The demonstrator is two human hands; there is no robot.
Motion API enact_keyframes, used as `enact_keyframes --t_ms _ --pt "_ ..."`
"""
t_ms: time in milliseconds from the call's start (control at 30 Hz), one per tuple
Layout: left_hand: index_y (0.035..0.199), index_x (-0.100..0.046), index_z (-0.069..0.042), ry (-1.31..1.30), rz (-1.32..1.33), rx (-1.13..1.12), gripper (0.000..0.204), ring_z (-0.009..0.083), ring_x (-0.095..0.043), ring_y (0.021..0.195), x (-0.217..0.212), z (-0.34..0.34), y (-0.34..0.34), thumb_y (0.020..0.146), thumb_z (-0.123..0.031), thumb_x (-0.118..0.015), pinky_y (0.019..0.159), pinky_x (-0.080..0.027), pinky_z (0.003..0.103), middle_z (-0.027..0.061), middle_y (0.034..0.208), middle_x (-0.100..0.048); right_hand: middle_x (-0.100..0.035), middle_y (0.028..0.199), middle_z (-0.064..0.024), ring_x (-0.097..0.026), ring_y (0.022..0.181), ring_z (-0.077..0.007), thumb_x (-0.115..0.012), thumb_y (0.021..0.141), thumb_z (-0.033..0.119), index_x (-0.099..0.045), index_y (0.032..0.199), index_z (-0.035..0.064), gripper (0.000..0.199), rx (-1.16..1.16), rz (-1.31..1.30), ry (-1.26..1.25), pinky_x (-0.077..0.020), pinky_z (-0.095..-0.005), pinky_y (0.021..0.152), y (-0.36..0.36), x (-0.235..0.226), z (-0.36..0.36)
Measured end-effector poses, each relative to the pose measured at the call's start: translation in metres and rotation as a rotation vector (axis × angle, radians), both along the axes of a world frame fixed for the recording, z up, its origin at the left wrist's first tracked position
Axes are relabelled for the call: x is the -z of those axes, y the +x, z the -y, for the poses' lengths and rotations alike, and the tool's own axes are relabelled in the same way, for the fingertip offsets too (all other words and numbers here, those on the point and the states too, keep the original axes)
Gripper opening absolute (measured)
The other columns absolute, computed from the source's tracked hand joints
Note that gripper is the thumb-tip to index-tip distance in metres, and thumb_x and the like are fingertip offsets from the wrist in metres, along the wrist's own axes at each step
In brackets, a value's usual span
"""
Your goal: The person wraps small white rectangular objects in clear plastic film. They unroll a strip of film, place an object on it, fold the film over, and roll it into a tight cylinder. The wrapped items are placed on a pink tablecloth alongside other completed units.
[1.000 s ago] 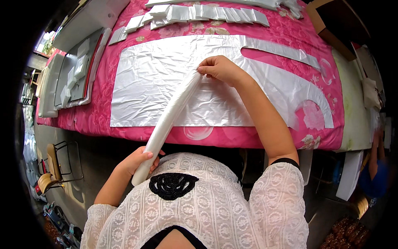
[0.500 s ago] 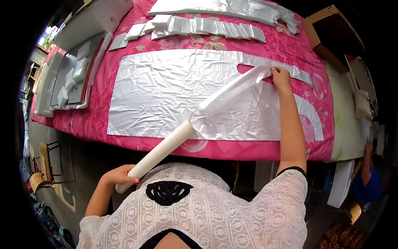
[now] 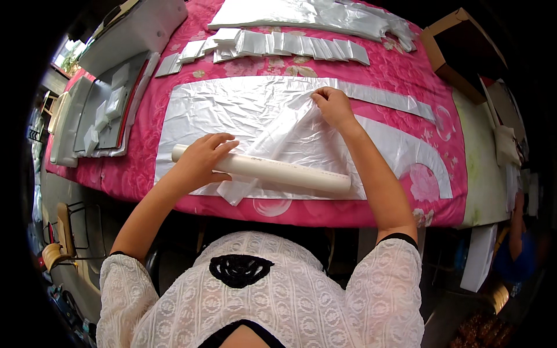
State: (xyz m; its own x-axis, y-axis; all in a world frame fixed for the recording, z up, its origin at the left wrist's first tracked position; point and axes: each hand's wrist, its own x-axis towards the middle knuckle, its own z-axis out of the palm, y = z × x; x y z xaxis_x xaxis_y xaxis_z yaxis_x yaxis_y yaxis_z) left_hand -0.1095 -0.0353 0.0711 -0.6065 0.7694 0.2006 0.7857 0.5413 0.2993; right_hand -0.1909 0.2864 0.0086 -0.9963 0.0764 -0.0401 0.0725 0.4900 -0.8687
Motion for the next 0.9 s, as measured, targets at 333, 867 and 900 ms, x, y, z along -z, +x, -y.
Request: enact_keyframes --t_ms 333,867,900 --pt "0.131 -0.037 0.005 -0.127 0.032 0.252 0.077 0.0314 -0.03 0.132 0.052 -0.002 0.043 0.082 -0.053 -0.049 0.109 -0.02 0.045 0.0197 0.14 -0.034 -0.066 0.085 -0.0063 -0.059 0.075 -0.0129 -0.059 0.085 0.016 -0.065 0.095 -0.0007 0.02 0.026 0.049 -0.023 -0.0469 -0.0273 0.067 -0.008 0.004 0.006" --pt "0.137 -0.03 0.001 -0.143 0.061 0.039 0.086 0.0371 -0.017 0.136 0.065 -0.034 0.104 0.078 -0.056 -0.053 0.11 -0.016 0.047 0.0242 0.145 -0.021 -0.061 0.104 -0.0091 -0.056 0.092 -0.0291 -0.062 0.08 0.02 -0.056 0.121 0.0105 0.043 -0.199 -0.278 0.606 -0.0453 -0.0367 0.081 0.138 -0.027 0.039" --pt "0.137 -0.029 0.002 -0.133 0.074 0.049 0.086 0.0368 -0.017 0.137 0.063 -0.034 0.102 0.078 -0.055 -0.054 0.11 -0.016 0.046 0.0237 0.145 -0.021 -0.061 0.103 -0.0084 -0.057 0.091 -0.0291 -0.062 0.08 0.02 -0.055 0.122 0.0111 0.043 -0.086 -0.285 0.655 -0.0456 -0.038 0.08 0.134 -0.023 0.018"
